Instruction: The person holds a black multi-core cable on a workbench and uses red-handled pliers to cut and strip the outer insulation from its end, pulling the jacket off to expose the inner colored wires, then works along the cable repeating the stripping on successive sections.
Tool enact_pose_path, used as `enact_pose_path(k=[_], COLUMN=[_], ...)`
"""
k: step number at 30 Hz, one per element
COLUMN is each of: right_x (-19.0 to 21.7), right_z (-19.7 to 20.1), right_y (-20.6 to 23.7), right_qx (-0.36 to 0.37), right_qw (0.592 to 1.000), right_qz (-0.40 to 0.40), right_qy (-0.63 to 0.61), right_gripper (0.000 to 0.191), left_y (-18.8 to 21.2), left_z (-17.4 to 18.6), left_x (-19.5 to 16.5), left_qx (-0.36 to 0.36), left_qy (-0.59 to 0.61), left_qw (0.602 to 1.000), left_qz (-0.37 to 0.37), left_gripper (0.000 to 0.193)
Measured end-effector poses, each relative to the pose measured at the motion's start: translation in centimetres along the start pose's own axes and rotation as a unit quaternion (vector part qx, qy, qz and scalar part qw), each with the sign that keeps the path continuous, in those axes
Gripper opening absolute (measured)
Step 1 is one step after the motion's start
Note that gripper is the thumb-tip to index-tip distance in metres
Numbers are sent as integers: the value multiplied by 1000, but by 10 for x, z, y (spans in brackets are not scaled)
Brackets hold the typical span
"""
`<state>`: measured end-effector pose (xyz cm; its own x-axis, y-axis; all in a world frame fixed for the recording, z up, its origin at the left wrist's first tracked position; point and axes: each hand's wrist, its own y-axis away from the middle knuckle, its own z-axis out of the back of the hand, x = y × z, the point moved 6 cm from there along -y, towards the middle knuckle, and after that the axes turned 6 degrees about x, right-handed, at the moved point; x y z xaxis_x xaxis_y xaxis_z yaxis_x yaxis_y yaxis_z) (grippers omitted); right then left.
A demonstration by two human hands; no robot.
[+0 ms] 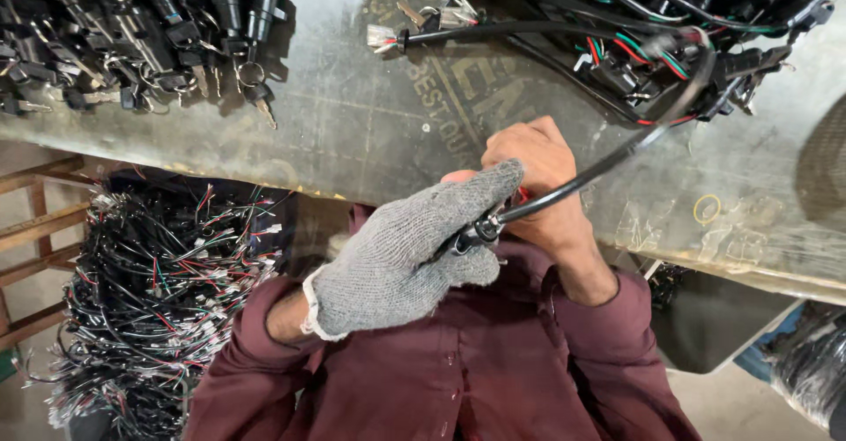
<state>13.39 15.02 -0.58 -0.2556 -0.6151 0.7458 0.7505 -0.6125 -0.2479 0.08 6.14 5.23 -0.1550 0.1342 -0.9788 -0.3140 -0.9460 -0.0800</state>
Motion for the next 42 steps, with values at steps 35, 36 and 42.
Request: enact_pose_path(k=[35,36,42], right_x=[-16,-15,-16], right_z=[21,26,74], right_y=[7,7,7], right_qx=[-25,-20,-55], right_qw=[978,982,895], right_qz=[-60,-57,-82], right_qy=[198,178,436], right_gripper=[71,81,43], left_y=[-8,-4,31], left_z=[97,113,155], left_x=[-48,-69,-40], left_qx=[-180,-203,-232], left_qy=[-242,-365,-604], left_qw=[949,909,746], left_qz=[92,18,155], left_gripper=[58,50,37])
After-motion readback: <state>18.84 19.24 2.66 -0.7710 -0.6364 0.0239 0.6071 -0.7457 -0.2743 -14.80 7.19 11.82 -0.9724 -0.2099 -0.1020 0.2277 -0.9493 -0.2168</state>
